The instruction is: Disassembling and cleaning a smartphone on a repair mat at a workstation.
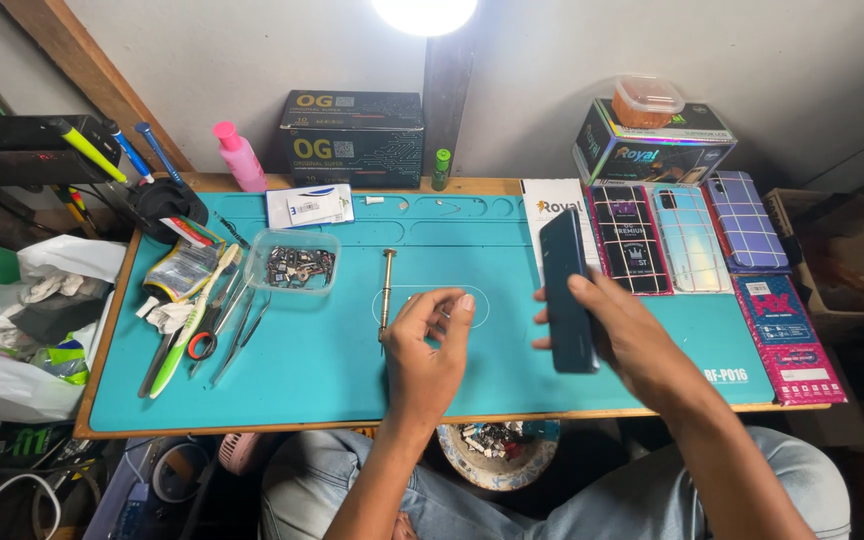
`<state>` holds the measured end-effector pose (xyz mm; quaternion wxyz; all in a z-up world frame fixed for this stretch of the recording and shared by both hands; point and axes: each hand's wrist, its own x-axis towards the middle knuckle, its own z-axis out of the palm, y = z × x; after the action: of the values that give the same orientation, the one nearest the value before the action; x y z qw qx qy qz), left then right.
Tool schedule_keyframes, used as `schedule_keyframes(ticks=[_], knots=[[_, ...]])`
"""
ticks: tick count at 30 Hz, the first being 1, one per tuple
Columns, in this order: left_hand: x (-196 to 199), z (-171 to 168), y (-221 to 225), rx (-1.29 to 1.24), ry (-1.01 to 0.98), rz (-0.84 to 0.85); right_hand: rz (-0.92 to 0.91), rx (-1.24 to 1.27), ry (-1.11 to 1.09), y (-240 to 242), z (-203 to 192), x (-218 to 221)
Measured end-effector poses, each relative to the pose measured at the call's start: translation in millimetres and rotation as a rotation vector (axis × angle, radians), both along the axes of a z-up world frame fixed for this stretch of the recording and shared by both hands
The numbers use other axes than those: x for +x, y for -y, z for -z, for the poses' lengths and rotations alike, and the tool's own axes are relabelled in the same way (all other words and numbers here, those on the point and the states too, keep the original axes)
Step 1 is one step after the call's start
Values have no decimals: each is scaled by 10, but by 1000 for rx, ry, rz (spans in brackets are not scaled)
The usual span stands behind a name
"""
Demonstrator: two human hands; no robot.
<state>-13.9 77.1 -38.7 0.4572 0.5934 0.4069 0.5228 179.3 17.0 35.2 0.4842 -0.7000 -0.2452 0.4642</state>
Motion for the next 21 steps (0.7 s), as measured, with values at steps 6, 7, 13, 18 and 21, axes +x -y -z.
schedule_keyframes(ticks=[6,7,13,18,21], knots=[[11,40,70,143,-119,23,-251,-192,1131,-689,156,552],[-1,38,64,148,-115,21,-250,-188,1136,-802,228,614],[-45,-56,96,237,-135,10,-352,-483,1323,-1149,341,722],[-35,-45,84,249,-184,20,-360,-501,1346,-1250,478,792],[-37,-27,74,236,-191,26,-362,-515,1385,-1276,567,819]])
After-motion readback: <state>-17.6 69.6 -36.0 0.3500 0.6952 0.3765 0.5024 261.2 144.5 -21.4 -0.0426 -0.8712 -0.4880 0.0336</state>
